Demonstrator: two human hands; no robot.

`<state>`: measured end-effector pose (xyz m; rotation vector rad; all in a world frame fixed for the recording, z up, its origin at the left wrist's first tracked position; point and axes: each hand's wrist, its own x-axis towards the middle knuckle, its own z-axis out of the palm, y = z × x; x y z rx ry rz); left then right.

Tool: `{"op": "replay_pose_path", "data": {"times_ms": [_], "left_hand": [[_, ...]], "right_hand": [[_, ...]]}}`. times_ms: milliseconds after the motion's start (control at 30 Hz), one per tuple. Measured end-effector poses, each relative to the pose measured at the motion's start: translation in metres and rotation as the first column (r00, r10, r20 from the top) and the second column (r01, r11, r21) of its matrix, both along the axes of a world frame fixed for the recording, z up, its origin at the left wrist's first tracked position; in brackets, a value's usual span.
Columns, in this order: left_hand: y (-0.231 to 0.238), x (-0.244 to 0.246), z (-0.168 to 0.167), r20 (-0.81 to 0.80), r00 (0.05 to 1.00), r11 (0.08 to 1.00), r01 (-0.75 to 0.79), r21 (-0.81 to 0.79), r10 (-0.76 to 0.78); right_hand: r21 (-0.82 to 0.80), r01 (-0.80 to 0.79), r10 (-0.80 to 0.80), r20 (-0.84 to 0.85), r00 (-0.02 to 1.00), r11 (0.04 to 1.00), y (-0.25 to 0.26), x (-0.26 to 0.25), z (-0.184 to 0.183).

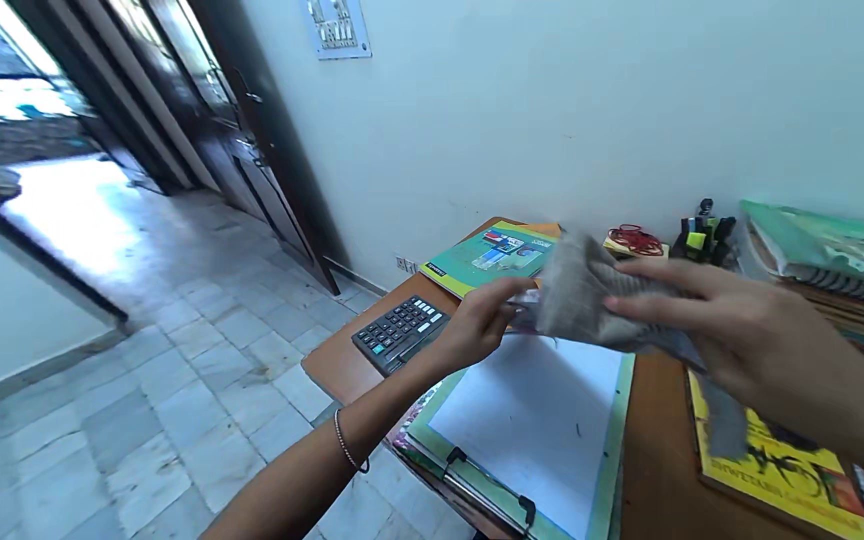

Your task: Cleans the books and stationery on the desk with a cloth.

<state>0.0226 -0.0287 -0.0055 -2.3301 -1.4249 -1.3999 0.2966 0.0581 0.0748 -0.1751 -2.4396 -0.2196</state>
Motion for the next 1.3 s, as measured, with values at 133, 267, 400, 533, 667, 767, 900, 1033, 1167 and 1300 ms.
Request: {"op": "replay_pose_path", "data": {"times_ms": [133, 267, 400, 533, 667, 767, 900, 1033, 1167, 1300], "left_hand": [[-0.002, -0.02, -0.003, 0.034, 0.999, 1.0, -0.002, -0.032, 0.003], [-0.002, -0.032, -0.006, 0.119, 0.993, 0.999, 0.026, -0.026, -0.022], [-0.001, -0.028, -0.008, 0.114, 0.992, 0.998, 0.059, -0.014, -0.057], [-0.001, -0.021, -0.006, 0.091, 0.995, 0.998, 0.05, -0.026, -0.048], [-0.003, -0.02, -0.007, 0.078, 0.997, 0.999, 0.025, -0.024, -0.023], [-0.007, -0.022, -0.009, 0.057, 0.998, 0.998, 0.007, -0.065, -0.003], [-0.003, -0.023, -0.009, 0.091, 0.995, 0.998, 0.052, -0.034, -0.049], [-0.005, -0.021, -0.007, 0.045, 0.999, 0.999, 0.019, -0.048, -0.017], [-0.004, -0.024, -0.01, 0.092, 0.995, 0.998, 0.035, -0.052, -0.03], [-0.008, -0.023, -0.011, 0.09, 0.996, 0.995, 0.038, -0.088, -0.03]], "right_hand": [[0.03, 0.135, -0.137, 0.081, 0.987, 0.99, 0.03, 0.051, -0.044], [-0.017, 0.3, -0.289, 0.217, 0.932, 0.954, 0.029, 0.079, -0.025], [-0.033, 0.241, -0.239, 0.057, 0.969, 0.97, 0.014, 0.056, 0.023], [0.068, 0.044, -0.038, -0.086, 0.996, 0.997, -0.014, 0.005, 0.04], [0.046, 0.134, -0.142, 0.318, 0.938, 0.99, -0.019, 0.013, 0.026], [-0.004, 0.442, -0.338, 0.637, 0.693, 0.897, -0.014, 0.039, 0.033], [-0.002, 0.438, -0.404, 0.381, 0.831, 0.899, -0.019, 0.049, 0.055], [0.118, 0.158, -0.162, 0.025, 0.986, 0.98, -0.029, 0.017, 0.057], [0.08, 0.107, -0.124, 0.257, 0.958, 0.991, -0.028, 0.004, 0.015], [0.039, 0.488, -0.403, 0.623, 0.671, 0.872, -0.009, 0.038, 0.018]]}}
